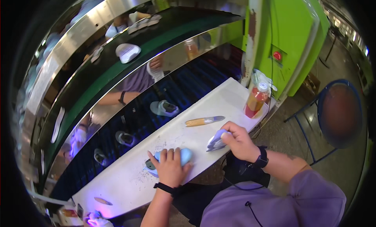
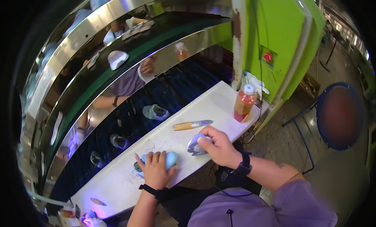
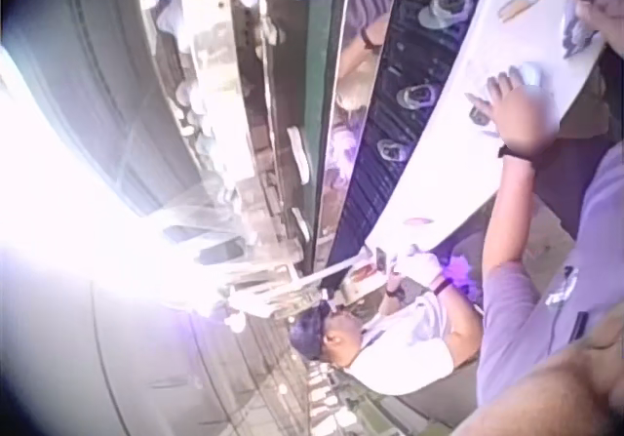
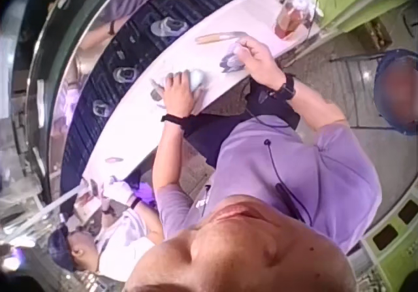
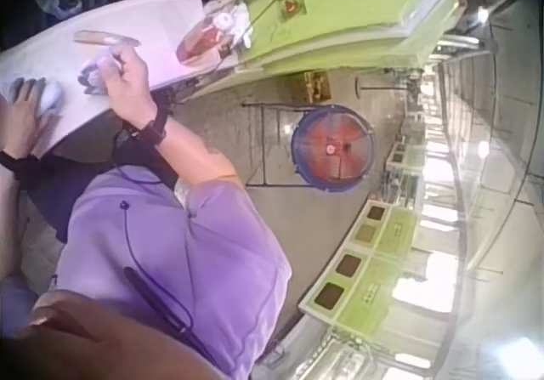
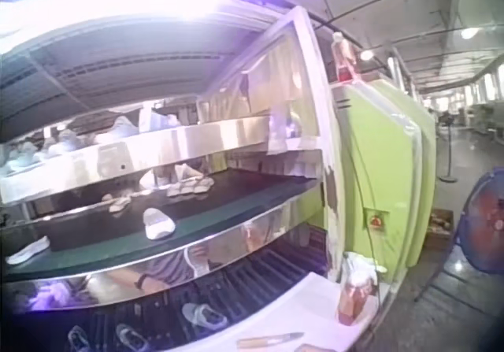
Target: The person takes shoe uppers from a conveyor belt and inserts white insoles into them. The person handles the shoes one at a time, manipulating the opening to fit the insole, and then places the assembled shoe back onto the conveyor belt.
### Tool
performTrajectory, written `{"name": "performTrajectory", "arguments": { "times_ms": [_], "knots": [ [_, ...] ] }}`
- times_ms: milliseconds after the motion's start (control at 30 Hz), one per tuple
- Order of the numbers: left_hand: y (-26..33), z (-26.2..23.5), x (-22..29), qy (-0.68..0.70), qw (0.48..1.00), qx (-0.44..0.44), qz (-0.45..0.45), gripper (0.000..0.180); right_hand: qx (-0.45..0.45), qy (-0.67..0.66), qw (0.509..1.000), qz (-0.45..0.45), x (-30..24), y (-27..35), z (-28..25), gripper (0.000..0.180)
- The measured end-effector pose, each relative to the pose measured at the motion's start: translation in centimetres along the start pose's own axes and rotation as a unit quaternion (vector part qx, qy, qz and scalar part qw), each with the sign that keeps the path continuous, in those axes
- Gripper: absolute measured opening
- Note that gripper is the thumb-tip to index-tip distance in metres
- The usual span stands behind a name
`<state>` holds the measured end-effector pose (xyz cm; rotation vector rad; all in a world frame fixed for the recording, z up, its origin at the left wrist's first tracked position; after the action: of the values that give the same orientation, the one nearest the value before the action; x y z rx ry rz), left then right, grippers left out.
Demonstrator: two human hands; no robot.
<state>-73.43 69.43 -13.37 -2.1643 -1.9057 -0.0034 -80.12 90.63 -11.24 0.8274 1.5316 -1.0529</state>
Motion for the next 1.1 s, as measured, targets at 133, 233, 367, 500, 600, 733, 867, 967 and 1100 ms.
{"name": "performTrajectory", "arguments": {
  "times_ms": [133,233,367,500,600,733,867,967,1100],
  "knots": [
    [-2.0,0.4,-0.7,0.006,0.999,-0.036,0.025,0.051,-0.017,0.112,0.993,-0.030,-0.3,0.9,-0.6,0.019],
    [-1.3,-2.3,-1.2,0.064,0.992,0.081,0.066,0.045,-0.028,0.047,0.999,-0.005,0.8,1.3,-1.4,0.020],
    [1.4,-4.4,-6.3,0.321,0.911,0.256,-0.043,0.047,-0.024,0.013,1.000,0.003,2.6,0.4,-2.2,0.018],
    [4.4,-3.2,-5.6,0.495,0.799,0.332,-0.076,0.058,-0.049,0.055,0.997,0.010,1.6,-0.6,-0.5,0.017],
    [4.6,-1.1,-3.0,0.531,0.779,0.323,-0.084,0.057,-0.091,-0.006,0.996,0.015,0.0,0.2,1.6,0.018],
    [2.0,-0.5,1.1,0.536,0.809,0.242,0.011,0.055,-0.169,-0.063,0.981,-0.068,-1.1,-0.4,4.6,0.015],
    [2.2,-1.1,2.1,0.436,0.882,0.180,0.003,0.064,-0.235,0.018,0.971,-0.031,-0.2,-0.4,6.7,0.033],
    [4.5,-4.3,2.1,0.415,0.871,0.247,-0.084,0.054,-0.233,-0.013,0.971,-0.046,0.0,-1.1,6.1,0.024],
    [5.8,-5.4,5.5,0.538,0.810,0.214,-0.092,0.037,-0.222,-0.053,0.974,-0.015,-1.3,0.3,6.5,0.040]
  ]
}}
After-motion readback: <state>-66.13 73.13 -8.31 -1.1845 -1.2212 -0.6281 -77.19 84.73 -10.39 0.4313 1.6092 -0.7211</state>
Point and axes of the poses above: each hand's wrist, its own y-axis away from the middle knuckle, its own z-axis out of the palm, x = y × z, the point moved 9 cm from there along -y, towards the middle knuckle, and after that the axes turned 10 degrees about y, right-handed, at the moved point
